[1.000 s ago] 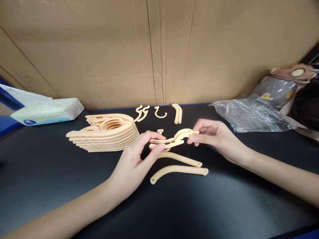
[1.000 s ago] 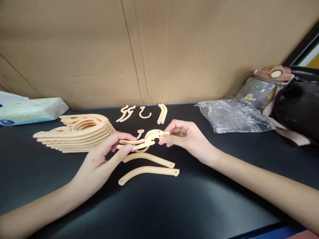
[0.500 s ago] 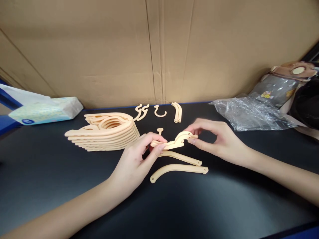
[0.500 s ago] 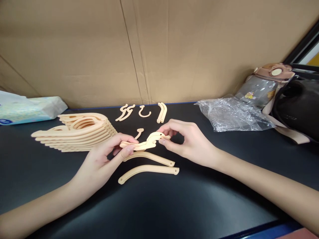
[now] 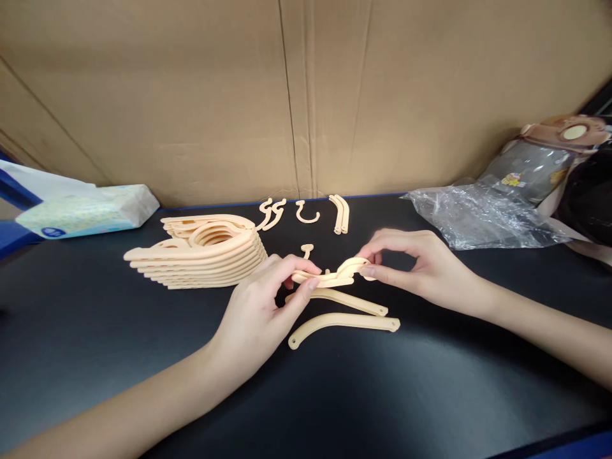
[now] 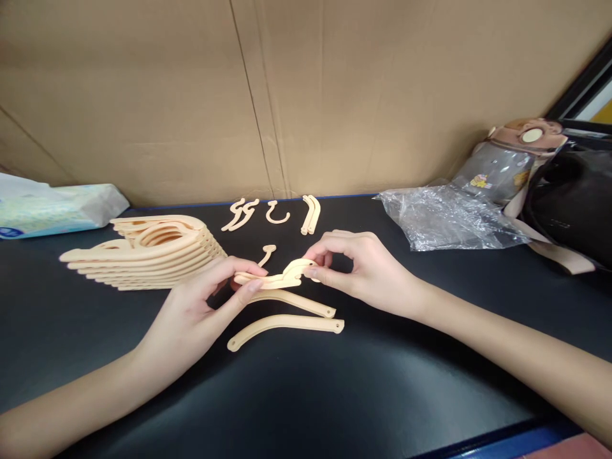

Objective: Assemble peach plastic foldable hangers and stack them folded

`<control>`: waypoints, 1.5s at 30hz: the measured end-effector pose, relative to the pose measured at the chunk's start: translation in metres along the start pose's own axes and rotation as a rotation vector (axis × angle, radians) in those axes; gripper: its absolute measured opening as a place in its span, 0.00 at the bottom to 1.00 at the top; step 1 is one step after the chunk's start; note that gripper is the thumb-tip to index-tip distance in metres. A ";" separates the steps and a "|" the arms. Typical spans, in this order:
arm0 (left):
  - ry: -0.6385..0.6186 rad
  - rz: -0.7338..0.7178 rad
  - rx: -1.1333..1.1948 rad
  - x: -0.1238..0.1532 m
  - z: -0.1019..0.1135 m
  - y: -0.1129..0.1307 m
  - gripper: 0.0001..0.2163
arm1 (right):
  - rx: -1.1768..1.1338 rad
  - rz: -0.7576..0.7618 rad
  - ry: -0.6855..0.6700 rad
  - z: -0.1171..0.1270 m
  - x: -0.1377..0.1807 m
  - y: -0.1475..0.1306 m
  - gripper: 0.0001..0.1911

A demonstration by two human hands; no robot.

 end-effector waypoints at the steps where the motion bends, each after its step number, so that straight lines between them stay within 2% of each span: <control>1: 0.001 -0.003 -0.009 0.000 0.000 0.000 0.07 | 0.000 -0.006 -0.003 0.000 0.000 0.000 0.06; 8: 0.031 -0.044 -0.047 0.001 0.001 -0.002 0.06 | -0.034 -0.054 -0.020 0.000 -0.002 0.003 0.06; 15: 0.005 -0.039 -0.035 0.002 0.000 -0.001 0.06 | -0.076 -0.107 -0.031 0.002 -0.002 0.003 0.08; 18: 0.034 -0.057 -0.030 0.002 0.001 0.001 0.12 | -0.123 -0.169 -0.017 0.008 -0.006 0.011 0.10; 22: 0.066 -0.147 -0.005 0.001 0.004 0.005 0.18 | -0.156 -0.311 -0.023 0.019 -0.013 0.032 0.14; 26: -0.040 -0.304 -0.092 0.005 -0.001 0.013 0.15 | -0.132 -0.374 -0.097 0.024 -0.017 0.048 0.17; 30: -0.103 -0.403 -0.177 0.010 -0.004 0.018 0.11 | -0.105 -0.389 -0.190 0.027 -0.018 0.056 0.15; 34: -0.133 -0.430 -0.210 0.010 -0.007 0.017 0.12 | -0.064 -0.384 -0.244 0.027 -0.018 0.059 0.14; 45: -0.154 -0.440 -0.220 0.011 -0.011 0.013 0.07 | 0.062 -0.283 -0.190 0.024 -0.016 0.064 0.18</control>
Point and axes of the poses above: each hand's wrist, its own x-axis away from the middle knuckle, its own z-axis out of the back of the hand, y = z × x, the point moved 4 cm from there along -x, towards the middle knuckle, and after that the axes turned 11 degrees about y, right-handed, at the moved point
